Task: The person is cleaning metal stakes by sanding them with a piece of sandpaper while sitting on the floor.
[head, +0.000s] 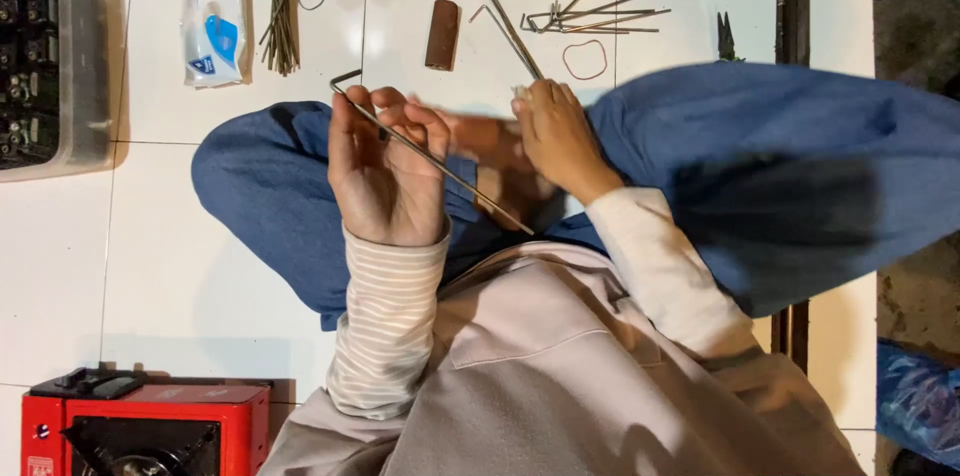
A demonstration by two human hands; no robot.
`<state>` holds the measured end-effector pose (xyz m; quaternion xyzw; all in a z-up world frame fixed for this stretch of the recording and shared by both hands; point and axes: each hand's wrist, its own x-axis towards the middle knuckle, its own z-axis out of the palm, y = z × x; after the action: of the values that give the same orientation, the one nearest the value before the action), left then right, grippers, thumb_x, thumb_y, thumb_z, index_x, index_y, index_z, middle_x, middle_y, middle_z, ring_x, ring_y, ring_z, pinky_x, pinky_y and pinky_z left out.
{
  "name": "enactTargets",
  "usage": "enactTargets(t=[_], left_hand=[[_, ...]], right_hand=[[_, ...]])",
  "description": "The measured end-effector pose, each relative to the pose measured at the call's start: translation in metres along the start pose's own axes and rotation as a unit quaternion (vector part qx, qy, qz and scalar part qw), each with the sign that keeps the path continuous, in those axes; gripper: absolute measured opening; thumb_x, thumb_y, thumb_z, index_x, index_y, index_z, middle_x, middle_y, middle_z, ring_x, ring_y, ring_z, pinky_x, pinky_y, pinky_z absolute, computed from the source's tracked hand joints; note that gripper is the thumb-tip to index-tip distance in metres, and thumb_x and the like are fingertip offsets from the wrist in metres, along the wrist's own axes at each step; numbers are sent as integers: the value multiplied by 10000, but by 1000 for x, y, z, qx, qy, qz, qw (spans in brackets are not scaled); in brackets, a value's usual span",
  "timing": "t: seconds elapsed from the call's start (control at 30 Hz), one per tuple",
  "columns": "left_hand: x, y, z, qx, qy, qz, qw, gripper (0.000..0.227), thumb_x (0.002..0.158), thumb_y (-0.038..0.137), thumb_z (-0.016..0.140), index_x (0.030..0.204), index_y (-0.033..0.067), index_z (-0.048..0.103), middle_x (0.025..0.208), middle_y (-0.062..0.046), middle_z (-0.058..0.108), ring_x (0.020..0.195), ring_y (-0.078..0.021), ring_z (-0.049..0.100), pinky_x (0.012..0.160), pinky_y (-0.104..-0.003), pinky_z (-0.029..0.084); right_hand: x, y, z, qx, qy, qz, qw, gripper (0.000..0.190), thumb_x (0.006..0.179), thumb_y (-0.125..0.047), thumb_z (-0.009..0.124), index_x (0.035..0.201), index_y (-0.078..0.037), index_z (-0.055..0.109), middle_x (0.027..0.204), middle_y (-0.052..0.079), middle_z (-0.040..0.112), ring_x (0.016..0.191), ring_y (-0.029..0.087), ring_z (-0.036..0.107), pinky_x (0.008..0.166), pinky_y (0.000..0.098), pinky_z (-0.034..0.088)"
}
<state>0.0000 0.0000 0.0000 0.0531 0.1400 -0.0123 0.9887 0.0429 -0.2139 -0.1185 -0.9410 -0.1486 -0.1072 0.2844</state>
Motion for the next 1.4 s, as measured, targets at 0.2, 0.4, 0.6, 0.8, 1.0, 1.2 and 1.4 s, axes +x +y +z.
enactTargets(t=[0.2,0.4,0.6,0.8,1.0,1.2,1.4], left_hand=[[2,4,-14,9,-17,6,1000,213,1019,301,659,1101,122,739,1040,-18,662,903,-89,646,1040,-322,541],[9,18,-25,-37,-55,24,997,223,1081,192,559,1208,64,690,1027,-17,674,914,-104,625,1060,-325,495],[40,25,-43,-58,-64,31,996,237,1091,175,509,1225,43,654,997,1,660,908,-100,606,1054,-323,468],[74,47,-33,-14,5,49,999,195,1049,165,589,1185,43,656,802,49,458,763,-93,433,927,-288,462],[129,50,3,25,28,51,998,178,970,159,686,879,53,575,725,59,332,657,-73,384,674,-210,402],[206,30,-6,354,34,136,925,263,899,176,705,763,182,480,710,49,382,699,-84,447,885,-351,589],[281,-2,-87,471,86,86,874,440,848,-20,729,964,152,341,952,-81,553,807,-188,617,702,-500,702]], right_hand=[[-27,13,45,-68,-169,91,979,283,970,-187,529,1144,35,542,792,217,639,811,514,676,661,564,569],[-56,-41,18,-25,-265,55,962,409,870,-144,533,1190,110,511,878,355,703,866,564,708,793,672,535],[-63,-52,14,-73,-266,66,959,280,979,-215,429,1137,10,483,825,284,712,747,476,738,718,591,580],[-59,-37,38,46,-259,110,958,325,1047,-301,450,1135,9,498,858,307,708,804,525,724,708,611,582],[-29,6,16,196,-82,188,959,190,1000,-163,628,1118,-20,585,879,240,744,940,418,739,786,507,605],[20,121,-35,17,-101,278,955,381,1060,-386,531,1270,-70,561,1069,278,677,980,528,674,729,600,575],[17,189,-9,-378,-42,45,924,597,892,-492,704,1315,-73,670,828,184,672,784,377,732,552,414,629]])
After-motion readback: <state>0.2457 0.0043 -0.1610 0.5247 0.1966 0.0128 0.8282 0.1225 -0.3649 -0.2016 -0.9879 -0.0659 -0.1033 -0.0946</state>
